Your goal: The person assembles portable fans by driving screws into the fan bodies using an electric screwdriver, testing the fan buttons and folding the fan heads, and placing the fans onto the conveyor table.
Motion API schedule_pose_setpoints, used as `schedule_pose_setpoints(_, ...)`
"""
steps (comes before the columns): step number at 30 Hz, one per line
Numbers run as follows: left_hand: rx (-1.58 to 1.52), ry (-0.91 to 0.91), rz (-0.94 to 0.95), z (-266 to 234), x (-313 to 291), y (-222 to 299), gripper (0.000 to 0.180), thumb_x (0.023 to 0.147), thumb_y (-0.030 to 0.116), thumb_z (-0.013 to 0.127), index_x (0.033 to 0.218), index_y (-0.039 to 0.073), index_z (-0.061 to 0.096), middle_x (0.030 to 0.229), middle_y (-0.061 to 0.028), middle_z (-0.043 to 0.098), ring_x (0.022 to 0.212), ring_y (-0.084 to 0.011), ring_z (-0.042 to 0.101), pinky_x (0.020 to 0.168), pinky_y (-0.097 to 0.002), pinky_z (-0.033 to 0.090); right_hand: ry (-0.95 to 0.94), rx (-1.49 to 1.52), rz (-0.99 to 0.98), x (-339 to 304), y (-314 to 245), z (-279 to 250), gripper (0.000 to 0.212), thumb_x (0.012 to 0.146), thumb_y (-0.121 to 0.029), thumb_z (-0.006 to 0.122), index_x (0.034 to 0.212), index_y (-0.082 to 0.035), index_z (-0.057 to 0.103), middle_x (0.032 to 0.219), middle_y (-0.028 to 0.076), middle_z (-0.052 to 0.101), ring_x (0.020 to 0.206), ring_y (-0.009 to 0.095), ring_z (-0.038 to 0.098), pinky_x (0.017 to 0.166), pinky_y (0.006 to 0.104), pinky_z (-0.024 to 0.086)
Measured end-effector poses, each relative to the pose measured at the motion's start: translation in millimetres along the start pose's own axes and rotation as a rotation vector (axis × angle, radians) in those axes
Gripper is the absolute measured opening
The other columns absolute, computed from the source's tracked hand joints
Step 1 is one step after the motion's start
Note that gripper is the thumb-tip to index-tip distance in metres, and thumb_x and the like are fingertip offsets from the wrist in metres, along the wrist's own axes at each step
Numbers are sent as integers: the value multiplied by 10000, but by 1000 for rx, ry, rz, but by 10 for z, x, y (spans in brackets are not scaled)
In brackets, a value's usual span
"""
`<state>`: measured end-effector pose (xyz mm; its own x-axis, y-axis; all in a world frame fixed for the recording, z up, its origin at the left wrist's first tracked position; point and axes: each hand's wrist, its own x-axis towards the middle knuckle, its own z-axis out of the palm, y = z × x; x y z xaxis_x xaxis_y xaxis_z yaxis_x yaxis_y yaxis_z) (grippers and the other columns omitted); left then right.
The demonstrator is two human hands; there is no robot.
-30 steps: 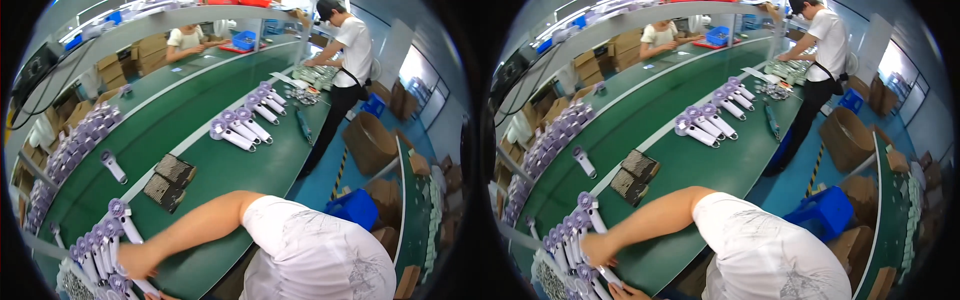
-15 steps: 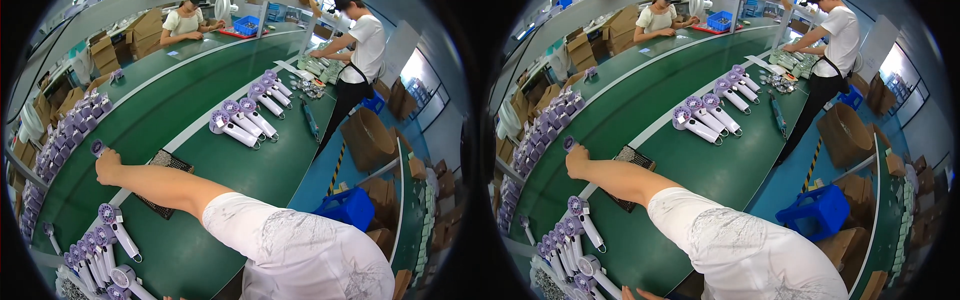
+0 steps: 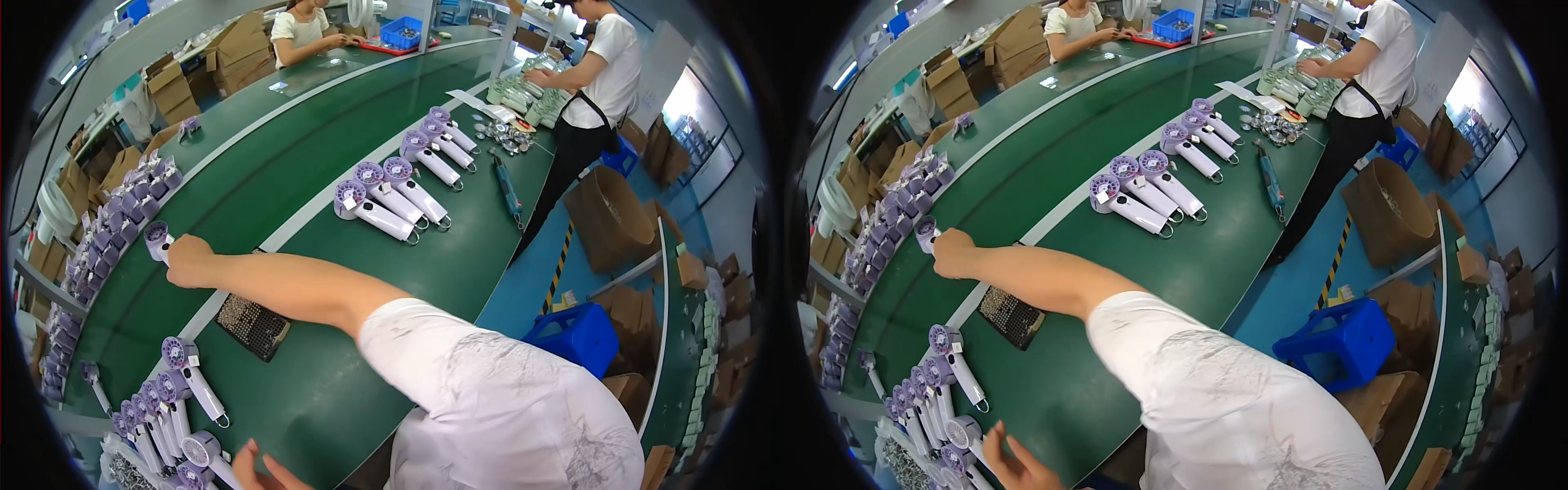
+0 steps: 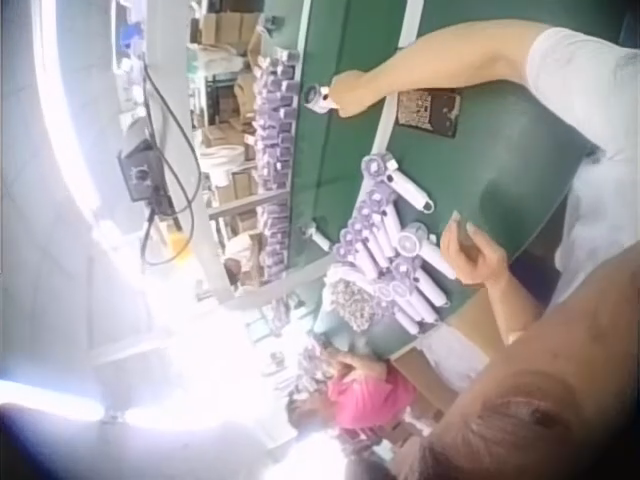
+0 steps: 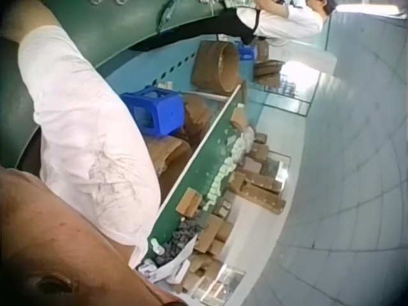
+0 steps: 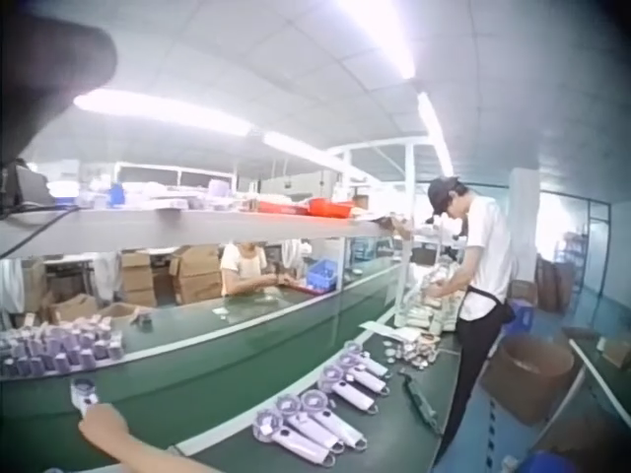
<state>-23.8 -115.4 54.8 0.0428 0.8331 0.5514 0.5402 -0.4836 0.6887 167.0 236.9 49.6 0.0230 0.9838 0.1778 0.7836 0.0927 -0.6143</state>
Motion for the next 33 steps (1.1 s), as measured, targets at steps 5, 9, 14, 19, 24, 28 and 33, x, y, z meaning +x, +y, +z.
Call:
schedule_pose_setpoints(5,-620,-67,-366,483,677,-5,339,993,94,593,1280,-87,587,1107,-182,697,998,-246,697,882,-344,562,22,143,-178,-998,158,-761,524,771,-501,719,779,23,718,759,241,677,736,402,685,695,469,544)
schedule_pose_setpoints(9,-984,-279,-604,1033,1059,-54,425,982,183,647,1301,-87,575,1163,-184,685,1039,-252,690,829,-355,590,-66,547,-110,-1975,480,-1122,359,876,-360,735,994,-22,751,759,91,662,678,145,636,620,310,504)
schedule_pose_setpoints(14,-1196,-408,-581,1241,852,-211,471,978,175,641,1363,-73,533,1264,-152,644,1136,-245,643,949,-406,543,-142,656,-204,-2445,554,-898,383,893,-232,740,1209,-21,700,927,57,621,760,121,588,647,276,477)
schedule_pose_setpoints(19,-1407,-460,-459,1171,737,-483,547,956,178,666,1416,-46,470,1368,-185,572,1269,-320,557,1044,-497,475,-345,858,-176,-2550,442,-1014,357,920,-198,713,1215,1,681,939,38,607,763,99,570,642,254,465)
schedule_pose_setpoints(24,-1467,-455,-501,1194,743,-458,580,831,122,792,1333,-21,539,1306,-201,613,1298,-362,544,1078,-528,450,-426,869,-330,-2608,461,-907,338,926,-186,700,1203,7,672,1054,101,640,852,149,587,706,280,482)
schedule_pose_setpoints(28,-1476,-516,-390,1250,724,-565,579,764,168,855,1263,21,601,1253,-193,650,1344,-416,492,1101,-576,430,-275,729,-566,-2588,528,-809,313,904,-176,700,1151,15,680,1013,138,642,835,228,615,715,325,498)
schedule_pose_setpoints(33,-1485,-558,-317,1249,726,-625,583,749,105,853,1268,29,598,1176,-164,702,1400,-402,430,1135,-583,389,-263,555,-569,-2609,423,-1007,284,849,-155,733,1055,31,672,973,155,641,828,299,634,731,371,526)
